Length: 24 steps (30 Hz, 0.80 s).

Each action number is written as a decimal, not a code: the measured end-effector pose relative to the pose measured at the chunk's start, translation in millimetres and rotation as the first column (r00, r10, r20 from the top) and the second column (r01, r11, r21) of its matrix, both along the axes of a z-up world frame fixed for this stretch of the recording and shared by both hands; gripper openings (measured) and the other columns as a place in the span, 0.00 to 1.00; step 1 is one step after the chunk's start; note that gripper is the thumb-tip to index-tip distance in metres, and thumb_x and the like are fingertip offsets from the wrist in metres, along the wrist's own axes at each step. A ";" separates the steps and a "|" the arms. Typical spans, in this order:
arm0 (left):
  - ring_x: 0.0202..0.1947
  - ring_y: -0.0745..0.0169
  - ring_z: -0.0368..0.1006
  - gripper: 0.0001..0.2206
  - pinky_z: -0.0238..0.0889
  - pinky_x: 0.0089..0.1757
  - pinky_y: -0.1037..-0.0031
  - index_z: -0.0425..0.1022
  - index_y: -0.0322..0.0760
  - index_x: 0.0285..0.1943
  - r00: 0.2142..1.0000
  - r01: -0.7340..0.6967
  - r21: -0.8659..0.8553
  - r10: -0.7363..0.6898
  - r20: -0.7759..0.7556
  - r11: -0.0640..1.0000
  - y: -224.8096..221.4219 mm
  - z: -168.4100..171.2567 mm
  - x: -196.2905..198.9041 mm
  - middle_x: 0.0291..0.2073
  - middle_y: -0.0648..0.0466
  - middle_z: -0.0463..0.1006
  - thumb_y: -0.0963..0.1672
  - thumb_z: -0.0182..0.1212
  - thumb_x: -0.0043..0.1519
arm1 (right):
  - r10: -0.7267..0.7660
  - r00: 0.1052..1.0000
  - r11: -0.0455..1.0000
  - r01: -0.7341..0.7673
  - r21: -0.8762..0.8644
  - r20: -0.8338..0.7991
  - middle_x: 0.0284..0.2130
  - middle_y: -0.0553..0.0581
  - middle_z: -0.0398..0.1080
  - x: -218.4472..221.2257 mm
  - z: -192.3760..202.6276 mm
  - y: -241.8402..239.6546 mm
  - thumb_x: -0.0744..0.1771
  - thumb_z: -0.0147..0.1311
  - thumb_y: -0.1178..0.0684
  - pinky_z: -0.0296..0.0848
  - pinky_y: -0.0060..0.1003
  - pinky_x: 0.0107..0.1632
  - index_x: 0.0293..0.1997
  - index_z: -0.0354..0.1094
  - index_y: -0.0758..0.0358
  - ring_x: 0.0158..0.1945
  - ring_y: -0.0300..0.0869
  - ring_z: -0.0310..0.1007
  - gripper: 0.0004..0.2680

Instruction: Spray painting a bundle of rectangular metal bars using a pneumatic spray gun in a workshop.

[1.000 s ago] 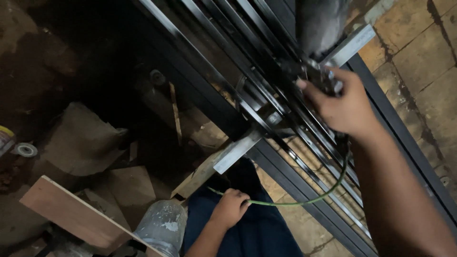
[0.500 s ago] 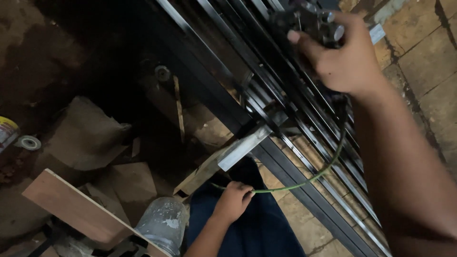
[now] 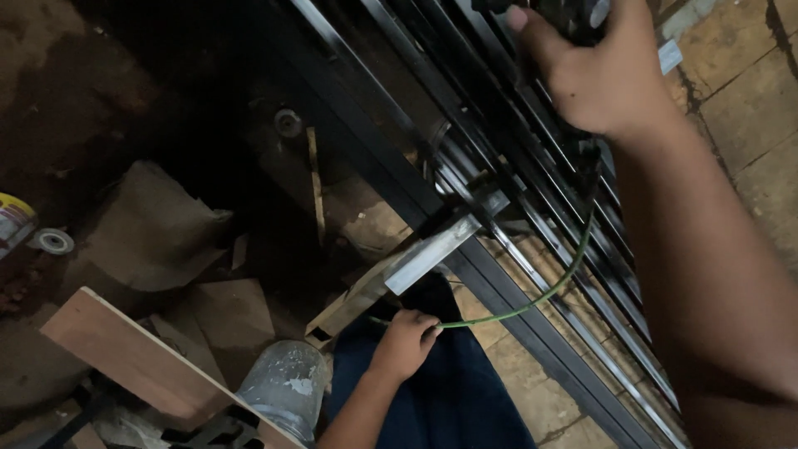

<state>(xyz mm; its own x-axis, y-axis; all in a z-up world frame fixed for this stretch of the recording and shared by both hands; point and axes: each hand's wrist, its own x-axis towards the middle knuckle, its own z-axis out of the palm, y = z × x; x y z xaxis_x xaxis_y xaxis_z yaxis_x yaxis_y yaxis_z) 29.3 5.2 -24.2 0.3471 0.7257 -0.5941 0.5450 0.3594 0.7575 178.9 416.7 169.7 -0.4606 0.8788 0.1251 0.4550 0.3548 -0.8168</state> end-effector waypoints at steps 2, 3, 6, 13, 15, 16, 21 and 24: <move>0.52 0.48 0.69 0.12 0.68 0.48 0.58 0.81 0.40 0.54 1.000 -0.028 -0.013 0.028 0.013 1.000 -0.7 1.9 0.5 0.44 0.50 0.79 0.47 0.58 0.68 | -0.074 0.997 0.990 0.077 -0.117 0.030 0.41 0.55 0.65 4.2 -3.8 -3.4 0.78 0.59 0.61 0.65 0.30 0.37 0.56 0.56 0.64 0.41 0.37 0.69 0.09; 0.52 0.49 0.70 0.11 0.69 0.49 0.59 0.81 0.39 0.54 0.999 -0.034 -0.004 0.035 0.018 0.999 -0.7 3.3 1.1 0.43 0.50 0.80 0.46 0.58 0.68 | -0.062 0.994 0.998 0.063 -0.014 0.091 0.45 0.59 0.66 6.2 -4.1 -4.3 0.78 0.60 0.59 0.66 0.38 0.44 0.58 0.60 0.66 0.47 0.45 0.69 0.08; 0.55 0.50 0.69 0.12 0.69 0.50 0.60 0.81 0.38 0.55 1.000 -0.021 -0.026 0.022 0.013 0.999 1.6 6.3 1.1 0.44 0.49 0.81 0.46 0.58 0.68 | -0.105 0.973 0.991 0.120 -0.058 0.206 0.39 0.55 0.63 9.5 -0.4 -8.9 0.78 0.61 0.55 0.61 0.41 0.42 0.51 0.62 0.63 0.41 0.43 0.64 0.08; 0.58 0.50 0.67 0.13 0.68 0.52 0.60 0.81 0.40 0.56 1.000 0.031 -0.116 -0.030 0.007 0.993 4.7 11.7 -0.6 0.46 0.49 0.80 0.47 0.56 0.68 | -0.096 0.982 0.908 0.153 -0.390 0.162 0.24 0.50 0.66 6.0 16.1 -20.5 0.78 0.54 0.56 0.59 0.28 0.21 0.35 0.63 0.60 0.22 0.35 0.65 0.12; 0.56 0.49 0.67 0.13 0.68 0.52 0.60 0.81 0.39 0.56 0.999 0.038 -0.085 -0.037 0.011 0.996 -0.1 5.0 -0.5 0.45 0.49 0.79 0.46 0.57 0.68 | -0.077 0.979 0.924 0.141 -0.354 0.189 0.26 0.52 0.69 10.9 16.3 -24.2 0.78 0.54 0.56 0.66 0.30 0.27 0.36 0.64 0.61 0.26 0.37 0.70 0.11; 0.55 0.48 0.68 0.12 0.68 0.51 0.59 0.81 0.39 0.56 0.999 0.044 -0.052 -0.043 0.015 0.998 -2.4 1.6 -0.5 0.43 0.49 0.79 0.46 0.58 0.68 | -0.058 0.974 0.940 0.127 -0.318 0.218 0.28 0.54 0.72 13.6 16.5 -26.2 0.77 0.54 0.56 0.73 0.32 0.34 0.37 0.66 0.63 0.30 0.39 0.75 0.11; 0.54 0.48 0.69 0.12 0.68 0.51 0.58 0.81 0.38 0.54 0.999 0.048 -0.062 -0.047 0.015 0.997 1.0 10.2 -1.0 0.45 0.48 0.80 0.46 0.57 0.68 | -0.135 0.966 0.902 0.212 -0.377 0.222 0.28 0.53 0.71 15.9 19.9 -35.5 0.76 0.54 0.54 0.75 0.32 0.33 0.38 0.67 0.63 0.29 0.39 0.75 0.10; 0.55 0.46 0.68 0.12 0.68 0.52 0.57 0.82 0.38 0.54 0.998 0.053 -0.065 -0.051 0.032 0.996 -4.2 2.2 0.6 0.45 0.48 0.81 0.46 0.58 0.68 | -0.170 0.960 0.892 0.246 -0.379 0.222 0.29 0.53 0.72 21.2 16.0 -39.6 0.76 0.56 0.53 0.77 0.32 0.35 0.39 0.68 0.63 0.30 0.39 0.75 0.09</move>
